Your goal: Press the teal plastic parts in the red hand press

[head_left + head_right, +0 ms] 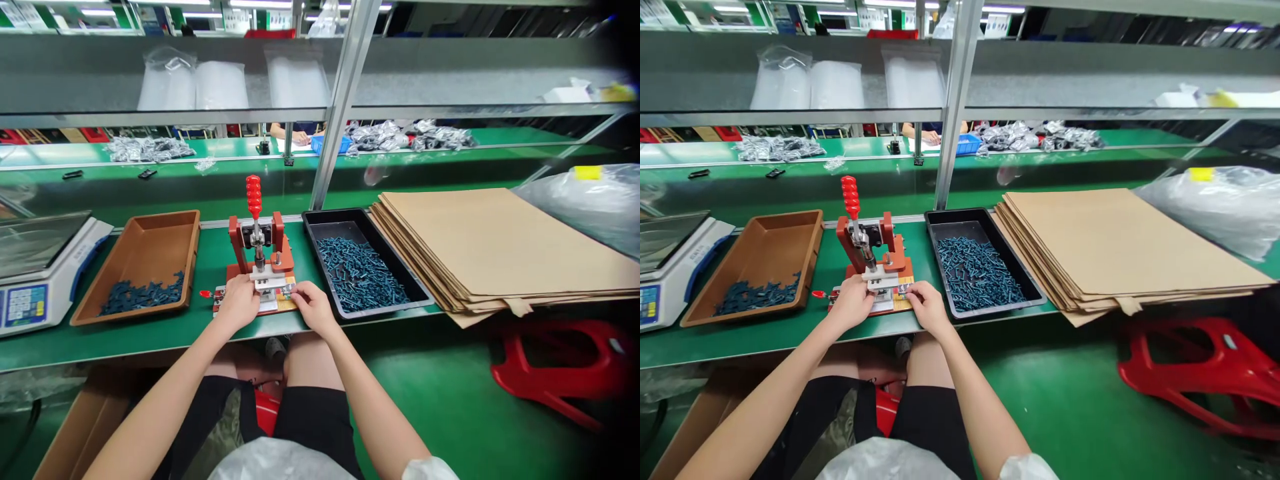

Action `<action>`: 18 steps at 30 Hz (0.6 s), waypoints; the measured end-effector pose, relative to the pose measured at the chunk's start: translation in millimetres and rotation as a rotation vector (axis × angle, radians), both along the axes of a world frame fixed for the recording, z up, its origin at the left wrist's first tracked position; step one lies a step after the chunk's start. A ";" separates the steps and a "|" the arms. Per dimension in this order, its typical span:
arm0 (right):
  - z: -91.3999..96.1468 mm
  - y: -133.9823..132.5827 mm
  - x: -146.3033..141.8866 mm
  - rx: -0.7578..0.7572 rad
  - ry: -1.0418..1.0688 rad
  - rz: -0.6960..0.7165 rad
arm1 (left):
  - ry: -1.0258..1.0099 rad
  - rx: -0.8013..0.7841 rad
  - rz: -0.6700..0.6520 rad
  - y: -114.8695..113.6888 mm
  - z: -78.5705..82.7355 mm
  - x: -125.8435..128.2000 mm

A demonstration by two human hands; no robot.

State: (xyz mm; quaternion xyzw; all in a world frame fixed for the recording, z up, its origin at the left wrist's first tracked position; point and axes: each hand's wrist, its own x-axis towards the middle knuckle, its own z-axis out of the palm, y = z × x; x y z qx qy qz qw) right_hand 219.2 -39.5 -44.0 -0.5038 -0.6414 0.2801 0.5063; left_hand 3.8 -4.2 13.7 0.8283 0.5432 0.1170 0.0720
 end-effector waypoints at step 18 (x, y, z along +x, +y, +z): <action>8.5 33.3 -41.1 0.007 -0.050 0.176 | -0.096 -0.208 -0.108 13.3 8.4 -17.5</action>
